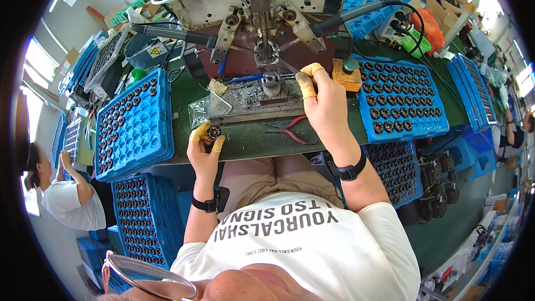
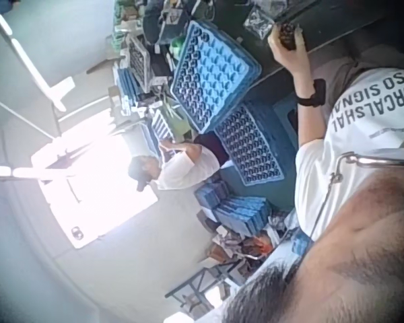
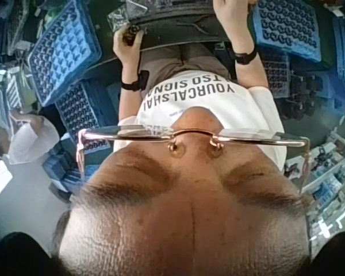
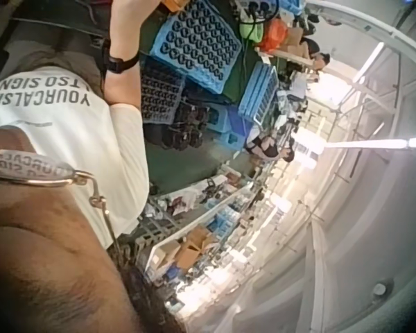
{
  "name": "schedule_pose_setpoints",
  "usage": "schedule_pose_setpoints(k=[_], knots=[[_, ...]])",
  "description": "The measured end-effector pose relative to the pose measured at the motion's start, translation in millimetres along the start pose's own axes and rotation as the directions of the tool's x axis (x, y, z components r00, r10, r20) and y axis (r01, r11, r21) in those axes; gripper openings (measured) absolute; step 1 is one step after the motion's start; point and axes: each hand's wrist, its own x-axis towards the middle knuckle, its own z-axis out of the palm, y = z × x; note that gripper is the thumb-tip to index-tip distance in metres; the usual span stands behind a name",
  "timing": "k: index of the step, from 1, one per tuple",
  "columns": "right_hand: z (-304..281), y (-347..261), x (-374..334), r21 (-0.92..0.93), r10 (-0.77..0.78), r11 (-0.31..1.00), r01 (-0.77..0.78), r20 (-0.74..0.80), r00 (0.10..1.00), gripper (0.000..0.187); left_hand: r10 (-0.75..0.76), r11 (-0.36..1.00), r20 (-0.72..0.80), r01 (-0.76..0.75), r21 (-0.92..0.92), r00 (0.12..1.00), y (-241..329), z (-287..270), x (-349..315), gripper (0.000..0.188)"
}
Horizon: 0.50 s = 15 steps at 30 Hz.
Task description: Operate a specialized assembly machine by picking electronic components from a tray, placing them in the machine for processing, and returning them to a storage tray.
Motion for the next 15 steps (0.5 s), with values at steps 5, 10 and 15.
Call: schedule_pose_setpoints(k=[5,10,15], knots=[[4.2,3.5,-0.9,0.066,-0.009,0.998,0.009,-0.010,1.000,0.012,0.013,0.999,-0.009,-0.012,0.029,1.000,1.1,-0.2,0.7,0.043],[4.2,7.3,-0.8,0.057,0.045,0.997,-0.044,-0.015,0.999,0.011,0.012,1.000,-0.007,-0.012,0.027,1.000,0.6,-0.8,0.4,0.043],[-0.1,30.1,0.6,0.000,0.083,0.997,-0.084,-0.024,0.996,0.014,0.022,1.000,-0.010,-0.021,0.015,1.000,0.7,-0.8,1.7,0.043]])
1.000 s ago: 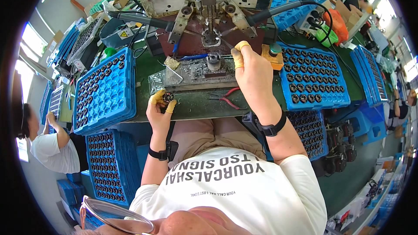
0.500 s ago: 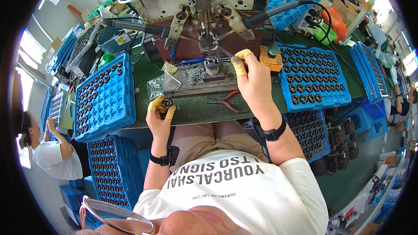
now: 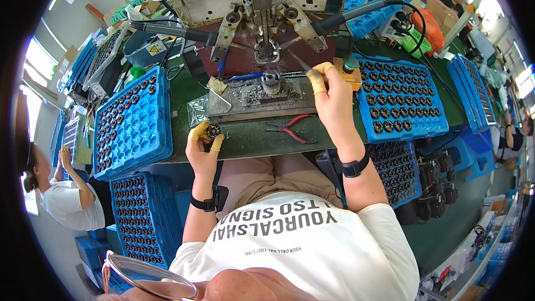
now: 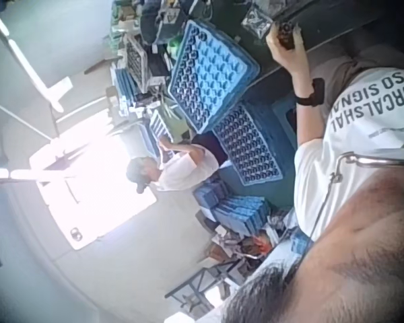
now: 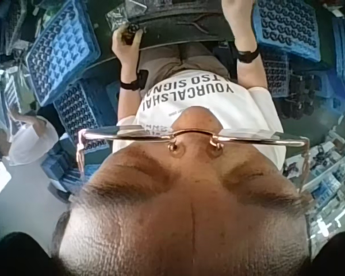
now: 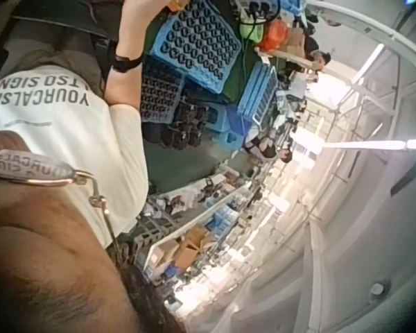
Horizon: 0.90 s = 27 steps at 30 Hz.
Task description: Operate a specialized assembly machine by picking electronic components from a tray, placing them in the machine for processing, and returning them to a storage tray.
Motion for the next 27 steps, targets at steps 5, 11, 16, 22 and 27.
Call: schedule_pose_setpoints(k=[5,11,16,22,27], knots=[[4.6,-2.7,-2.4,0.464,0.091,0.865,-0.193,0.233,0.968,0.014,0.003,1.000,0.005,-0.003,0.009,1.000,-0.3,0.0,-1.1,0.043],[12.1,-2.4,-1.2,0.518,0.111,0.820,-0.243,0.272,0.956,0.014,0.008,1.000,0.002,-0.008,-0.009,1.000,1.2,1.2,-0.6,0.044],[22.7,14.0,6.5,0.207,0.021,0.978,-0.005,-0.077,0.997,0.013,-0.019,1.000,0.014,0.019,-0.001,1.000,0.3,-0.1,-1.2,0.044],[6.6,15.2,-3.9,0.412,0.076,0.901,-0.134,0.155,0.985,0.012,-0.019,1.000,0.025,0.019,-0.001,0.999,2.5,0.5,0.3,0.044],[14.6,7.5,-6.2,0.493,0.033,0.861,-0.127,0.195,0.980,0.012,-0.007,1.000,0.015,0.007,-0.003,1.000,-1.9,0.2,-2.7,0.044]])
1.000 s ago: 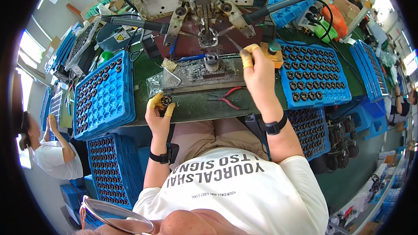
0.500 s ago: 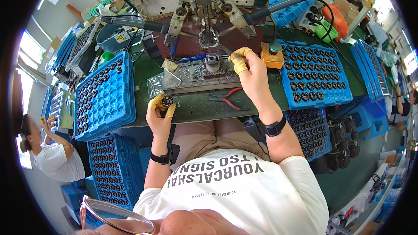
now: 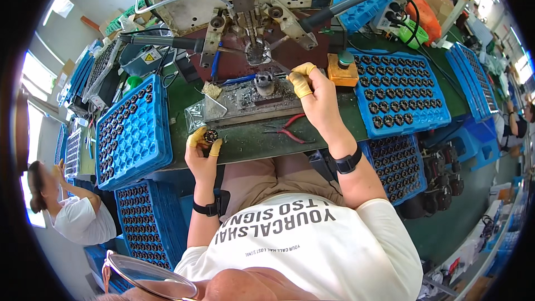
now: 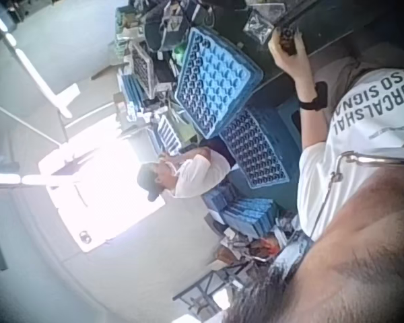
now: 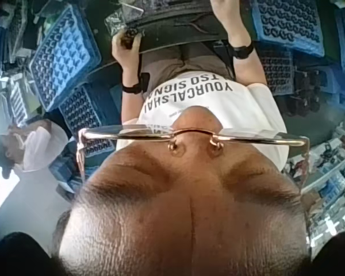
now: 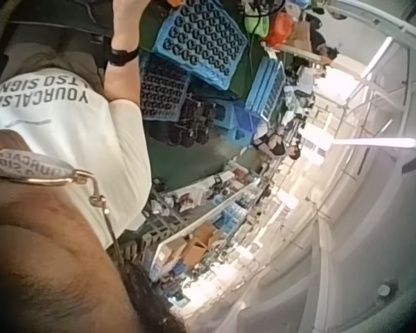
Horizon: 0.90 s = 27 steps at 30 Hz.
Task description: Operate a specialized assembly machine by picking electronic components from a tray, placing them in the machine for processing, and returning them to a storage tray.
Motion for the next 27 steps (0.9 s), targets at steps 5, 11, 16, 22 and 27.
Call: schedule_pose_setpoints(k=[5,11,16,22,27], knots=[[4.1,6.2,3.8,0.027,-0.016,1.000,0.015,0.014,1.000,0.011,0.010,1.000,0.006,-0.011,0.020,1.000,4.9,1.2,1.0,0.044],[11.1,14.9,5.3,-0.021,-0.036,0.999,0.036,-0.022,0.999,0.011,0.013,0.999,0.017,-0.014,0.037,1.000,4.6,0.8,1.4,0.045],[13.8,5.7,10.4,-0.222,-0.164,0.964,0.143,-0.078,0.983,0.011,0.022,0.999,0.005,-0.022,0.042,1.000,4.0,1.1,1.3,0.045],[13.4,-0.8,10.5,-0.553,-0.428,0.778,0.298,-0.119,0.896,0.010,0.039,0.996,0.002,-0.039,0.080,0.999,2.3,1.8,1.9,0.045],[-13.9,3.9,10.0,-0.697,-0.474,0.683,0.219,-0.194,0.859,0.009,0.051,0.998,-0.020,-0.050,0.033,0.999,-0.6,0.6,-3.2,0.044]])
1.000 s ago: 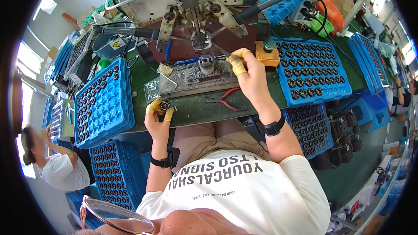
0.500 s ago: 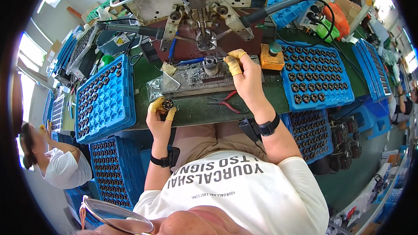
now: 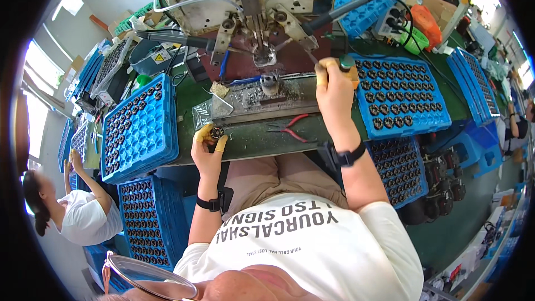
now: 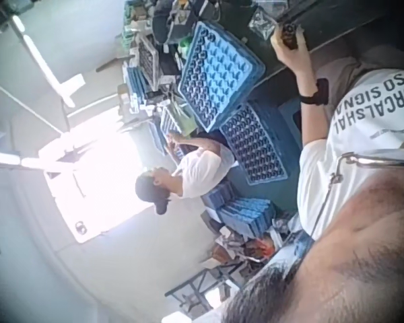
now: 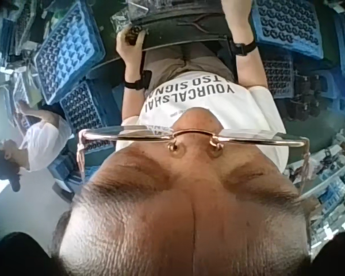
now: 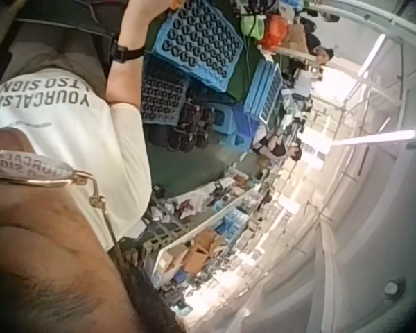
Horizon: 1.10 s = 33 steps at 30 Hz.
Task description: Operate a specialized assembly machine by picking electronic components from a tray, placing them in the machine for processing, and returning them to a storage tray.
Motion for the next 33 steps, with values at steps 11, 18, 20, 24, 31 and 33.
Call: schedule_pose_setpoints(k=[11,18,20,24,31,33], knots=[[5.2,-22.1,-7.2,0.451,0.173,0.845,-0.288,0.278,0.945,0.013,-0.027,0.999,0.010,0.028,-0.021,1.000,6.4,0.1,5.5,0.044],[-14.9,-46.4,13.1,0.161,0.076,0.979,-0.123,0.267,0.961,0.012,-0.036,0.999,0.017,0.037,-0.036,0.999,4.6,-1.2,4.7,0.044],[-18.5,-50.6,15.3,0.023,0.039,0.999,-0.046,0.243,0.969,0.012,-0.038,0.999,0.030,0.038,-0.027,0.999,4.1,-1.4,3.7,0.044],[-16.6,-53.5,14.8,-0.066,0.010,0.998,0.005,0.220,0.975,0.012,-0.011,1.000,0.025,0.010,0.017,1.000,2.3,-0.1,5.1,0.044],[-2.9,-31.2,16.9,-0.268,0.042,0.963,0.031,0.264,0.964,0.013,-0.012,1.000,0.013,0.011,0.017,1.000,2.6,1.7,5.9,0.044],[-0.4,-2.8,9.9,-0.274,0.132,0.959,-0.066,0.227,0.965,0.014,-0.022,1.000,0.034,0.022,0.007,0.999,-6.3,-1.0,-1.5,0.044]])
